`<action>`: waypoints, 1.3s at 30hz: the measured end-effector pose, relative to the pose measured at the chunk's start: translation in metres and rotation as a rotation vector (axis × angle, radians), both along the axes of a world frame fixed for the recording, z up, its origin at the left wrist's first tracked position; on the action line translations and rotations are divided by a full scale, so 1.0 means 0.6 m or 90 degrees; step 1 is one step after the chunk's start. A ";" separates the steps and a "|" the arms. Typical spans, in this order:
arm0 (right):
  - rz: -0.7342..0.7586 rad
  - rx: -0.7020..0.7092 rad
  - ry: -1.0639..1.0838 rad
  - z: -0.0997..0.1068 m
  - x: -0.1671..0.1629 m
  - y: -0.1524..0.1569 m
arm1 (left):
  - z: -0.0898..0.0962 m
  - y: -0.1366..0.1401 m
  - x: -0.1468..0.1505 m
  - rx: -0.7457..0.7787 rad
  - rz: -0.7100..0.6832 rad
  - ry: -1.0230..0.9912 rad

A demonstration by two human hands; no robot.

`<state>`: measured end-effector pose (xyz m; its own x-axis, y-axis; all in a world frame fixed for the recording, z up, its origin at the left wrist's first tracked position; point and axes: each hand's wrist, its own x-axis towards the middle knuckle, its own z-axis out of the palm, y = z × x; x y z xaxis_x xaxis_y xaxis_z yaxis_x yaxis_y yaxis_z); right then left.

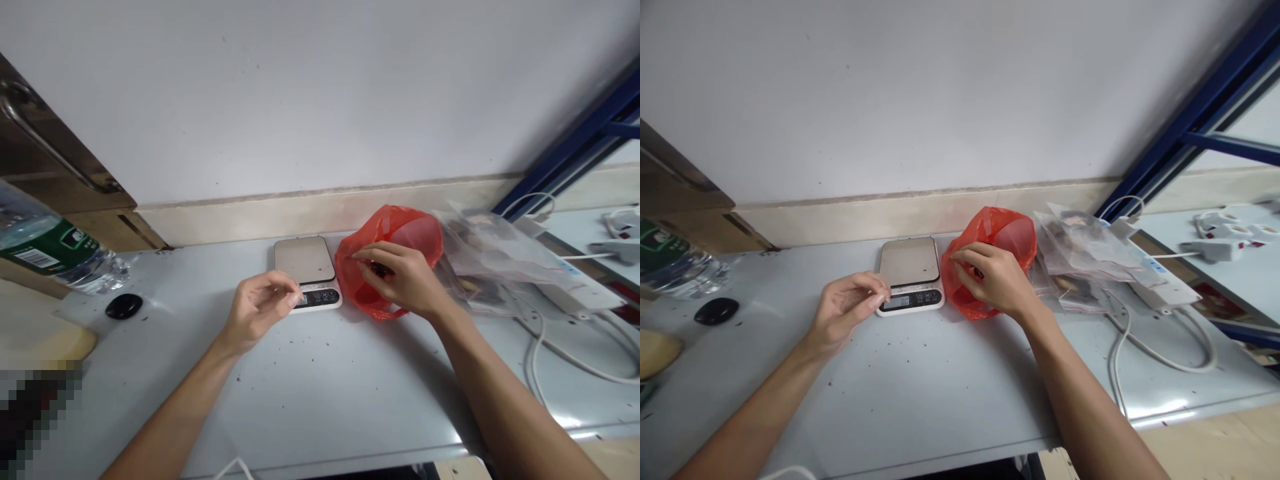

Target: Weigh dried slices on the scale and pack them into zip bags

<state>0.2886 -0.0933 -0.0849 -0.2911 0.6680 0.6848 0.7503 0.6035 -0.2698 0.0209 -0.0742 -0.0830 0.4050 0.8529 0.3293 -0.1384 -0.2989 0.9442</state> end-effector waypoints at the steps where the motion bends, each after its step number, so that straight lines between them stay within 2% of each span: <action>1: -0.003 -0.004 0.001 0.000 0.000 0.000 | 0.000 0.000 0.000 0.000 -0.005 0.004; 9: -0.018 -0.002 0.009 0.006 0.008 0.000 | 0.000 -0.004 0.011 0.034 -0.086 -0.032; 12: -0.054 0.045 0.041 0.015 0.018 0.001 | 0.010 -0.003 0.022 0.071 -0.076 0.031; 15: -0.152 0.136 0.098 0.029 0.038 -0.001 | 0.031 0.004 0.050 0.113 -0.080 0.139; 19: -0.346 0.259 0.178 0.046 0.092 -0.015 | 0.065 0.017 0.114 0.132 -0.113 0.221; 21: -0.443 0.310 0.220 0.046 0.129 -0.024 | 0.077 0.019 0.152 0.062 -0.151 0.163; 23: -0.525 0.321 0.246 0.037 0.167 -0.030 | 0.083 0.020 0.189 -0.100 -0.203 0.052; 26: -0.606 0.227 0.253 0.010 0.210 -0.030 | 0.087 0.018 0.235 -0.365 -0.239 -0.098; 29: -0.637 0.099 0.259 -0.018 0.232 -0.025 | 0.088 0.016 0.265 -0.516 -0.227 -0.180; 31: -0.634 0.083 0.270 -0.026 0.237 -0.024 | 0.087 0.015 0.275 -0.527 -0.234 -0.188; 34: -0.598 0.134 0.289 -0.017 0.232 -0.025 | 0.083 0.014 0.280 -0.471 -0.258 -0.161; 39: -0.419 0.187 0.366 0.033 0.180 -0.029 | 0.081 0.015 0.270 -0.452 -0.273 -0.144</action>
